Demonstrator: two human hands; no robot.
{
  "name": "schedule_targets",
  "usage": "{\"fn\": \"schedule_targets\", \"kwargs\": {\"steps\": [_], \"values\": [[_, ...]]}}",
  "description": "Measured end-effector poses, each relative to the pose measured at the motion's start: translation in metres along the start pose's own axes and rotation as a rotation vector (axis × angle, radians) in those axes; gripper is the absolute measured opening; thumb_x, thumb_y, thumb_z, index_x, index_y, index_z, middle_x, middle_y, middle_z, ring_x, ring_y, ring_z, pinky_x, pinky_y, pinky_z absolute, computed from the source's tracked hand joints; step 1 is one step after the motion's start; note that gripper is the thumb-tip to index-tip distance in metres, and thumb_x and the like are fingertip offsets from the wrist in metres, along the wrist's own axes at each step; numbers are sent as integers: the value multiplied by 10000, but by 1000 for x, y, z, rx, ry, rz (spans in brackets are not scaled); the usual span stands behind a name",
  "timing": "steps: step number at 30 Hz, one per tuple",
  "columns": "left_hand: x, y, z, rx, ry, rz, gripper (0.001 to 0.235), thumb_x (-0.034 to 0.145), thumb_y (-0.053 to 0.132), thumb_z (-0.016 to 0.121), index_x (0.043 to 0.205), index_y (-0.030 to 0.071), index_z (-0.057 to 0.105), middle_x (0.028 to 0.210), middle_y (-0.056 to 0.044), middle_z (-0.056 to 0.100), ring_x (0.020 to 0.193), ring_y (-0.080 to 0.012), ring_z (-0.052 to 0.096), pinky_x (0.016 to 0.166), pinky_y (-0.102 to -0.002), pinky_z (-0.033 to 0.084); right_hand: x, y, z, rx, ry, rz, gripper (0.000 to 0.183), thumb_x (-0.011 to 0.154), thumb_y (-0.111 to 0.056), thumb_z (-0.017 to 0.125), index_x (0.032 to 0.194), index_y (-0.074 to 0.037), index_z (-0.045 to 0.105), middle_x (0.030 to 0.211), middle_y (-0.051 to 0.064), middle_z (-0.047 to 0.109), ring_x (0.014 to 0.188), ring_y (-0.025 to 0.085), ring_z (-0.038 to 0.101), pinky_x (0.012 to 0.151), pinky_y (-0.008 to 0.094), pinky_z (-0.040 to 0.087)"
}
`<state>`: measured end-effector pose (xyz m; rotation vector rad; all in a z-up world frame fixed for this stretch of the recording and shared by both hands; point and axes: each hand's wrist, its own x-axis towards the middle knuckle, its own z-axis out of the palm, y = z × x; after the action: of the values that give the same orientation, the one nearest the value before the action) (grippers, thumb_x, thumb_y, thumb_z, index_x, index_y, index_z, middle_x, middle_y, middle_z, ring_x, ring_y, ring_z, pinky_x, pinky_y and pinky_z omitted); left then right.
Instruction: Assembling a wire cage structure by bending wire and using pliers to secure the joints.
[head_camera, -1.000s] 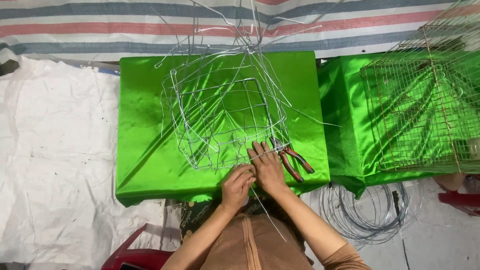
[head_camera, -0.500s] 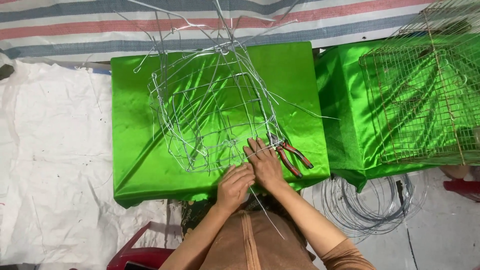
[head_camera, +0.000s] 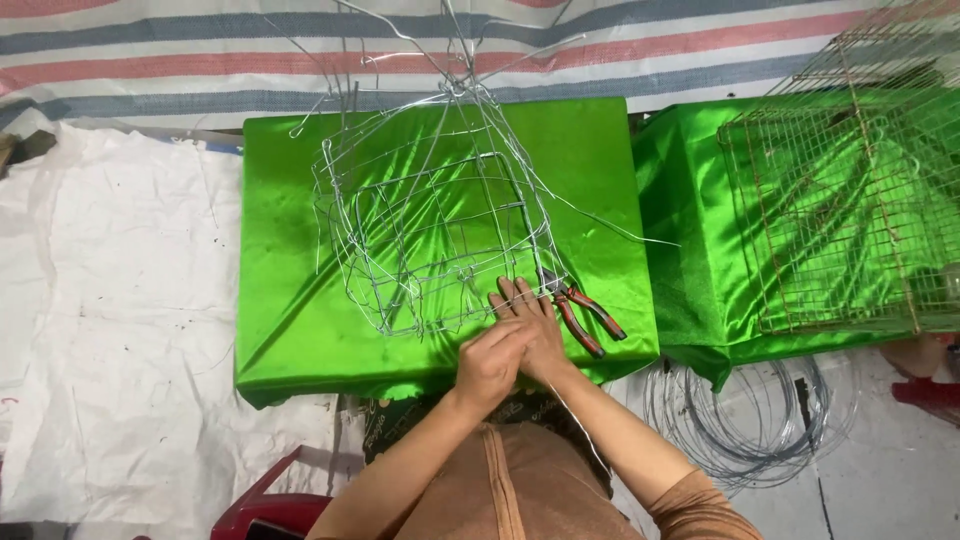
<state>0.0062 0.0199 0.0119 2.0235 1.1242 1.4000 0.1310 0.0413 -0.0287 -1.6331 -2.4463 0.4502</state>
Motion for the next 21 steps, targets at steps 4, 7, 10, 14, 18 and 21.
{"fn": "schedule_targets", "kwargs": {"steps": [4, 7, 10, 14, 18, 21], "values": [[5, -3, 4, 109, -55, 69, 126, 988, 176, 649, 1007, 156, 772, 940, -22, 734, 933, -257, 752, 788, -350, 636, -2, -7, -6, 27, -147, 56, 634, 1009, -411, 575, 1567, -167, 400, 1693, 157, 217, 1559, 383, 140, 1145, 661, 237], [7, -1, -4, 27, -71, 39, 188, 1032, 196, 587, 997, 117, 754, 934, -61, 740, 933, -282, 750, 787, -369, 635, -13, -10, -15, 54, -204, 77, 582, 999, -304, 610, 1525, -105, 456, 1673, 204, 246, 1558, 414, 118, 1141, 629, 292], [19, 14, -22, -22, -126, -5, 189, 1015, 227, 623, 1034, 106, 767, 936, -100, 750, 933, -284, 747, 816, -354, 637, -37, -36, -79, 312, 40, 69, 569, 848, -169, 753, 1354, 27, 583, 1322, 222, 620, 1202, 405, 595, 965, 535, 523], [21, 13, -35, -80, -168, 12, 162, 951, 65, 694, 1099, 3, 713, 1031, -165, 757, 973, -300, 753, 866, -340, 679, -96, -12, -94, 499, 199, -29, 718, 927, -163, 729, 1541, -35, 380, 1471, 174, 575, 1315, 311, 581, 1114, 434, 461], [15, 6, -26, -69, -153, 56, 203, 973, 168, 680, 1080, -3, 705, 1002, -158, 748, 938, -278, 748, 841, -324, 676, -114, -8, -118, 462, 430, -302, 394, 908, -108, 724, 1290, -61, 638, 1295, 168, 689, 1163, 290, 698, 1027, 373, 580], [15, 5, -24, -59, -151, 47, 186, 970, 160, 681, 1050, -4, 717, 982, -158, 752, 909, -268, 750, 819, -309, 674, -113, -16, -123, 509, 435, -307, 389, 905, -126, 739, 1274, -57, 640, 1247, 145, 717, 1122, 256, 721, 1031, 338, 590]]}}
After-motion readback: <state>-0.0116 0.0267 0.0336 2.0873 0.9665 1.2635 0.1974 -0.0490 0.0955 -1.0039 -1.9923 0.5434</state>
